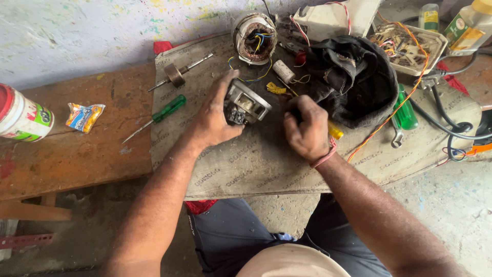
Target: The person repairs a fan motor assembly by hand at a workbench. They use a screwdriver to handle components inside the motor housing and wipe the metal parts with a black cloth.
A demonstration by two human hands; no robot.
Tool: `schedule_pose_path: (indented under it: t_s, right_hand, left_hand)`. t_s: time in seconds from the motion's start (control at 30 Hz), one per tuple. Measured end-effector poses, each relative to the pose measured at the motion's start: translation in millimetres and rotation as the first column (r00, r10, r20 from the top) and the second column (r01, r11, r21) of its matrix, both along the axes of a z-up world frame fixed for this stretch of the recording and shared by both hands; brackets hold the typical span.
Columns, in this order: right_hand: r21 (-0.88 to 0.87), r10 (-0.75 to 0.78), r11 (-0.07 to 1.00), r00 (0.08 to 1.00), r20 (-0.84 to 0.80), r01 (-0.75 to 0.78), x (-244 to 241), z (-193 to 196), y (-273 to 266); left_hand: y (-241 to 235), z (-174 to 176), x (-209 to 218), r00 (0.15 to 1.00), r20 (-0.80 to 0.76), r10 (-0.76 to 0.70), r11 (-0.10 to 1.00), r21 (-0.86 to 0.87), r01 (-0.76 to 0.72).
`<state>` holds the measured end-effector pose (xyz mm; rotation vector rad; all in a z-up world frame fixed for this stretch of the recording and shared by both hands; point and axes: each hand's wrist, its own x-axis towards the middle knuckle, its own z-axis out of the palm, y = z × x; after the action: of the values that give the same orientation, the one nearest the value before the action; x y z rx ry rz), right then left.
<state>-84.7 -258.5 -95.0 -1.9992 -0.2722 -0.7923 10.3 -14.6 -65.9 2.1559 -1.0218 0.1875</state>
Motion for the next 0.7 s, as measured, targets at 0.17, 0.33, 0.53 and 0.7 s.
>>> schedule_pose_path:
  t_s: [0.17,0.33,0.53,0.7]
  right_hand:
    - [0.095,0.123,0.986,0.977,0.175,-0.141,-3,29,-7]
    - [0.089,0.104,0.99,0.994,0.037,-0.107,0,36,-13]
    - [-0.059,-0.004,0.998,0.997,-0.079,-0.001,28,18,-6]
    - [-0.403,-0.134,0.889,0.966,0.223,0.216,34,23,6]
  left_hand:
    - [-5,20,18,0.976,-0.187,-0.107,0.987,0.099,0.127]
    - [-7,20,32,0.954,-0.298,0.018,0.974,0.219,0.05]
    - [-9,6,38,0.953,-0.27,0.14,0.964,0.256,-0.069]
    - [-4,-16,38,0.985,-0.139,0.099,0.991,0.1,-0.086]
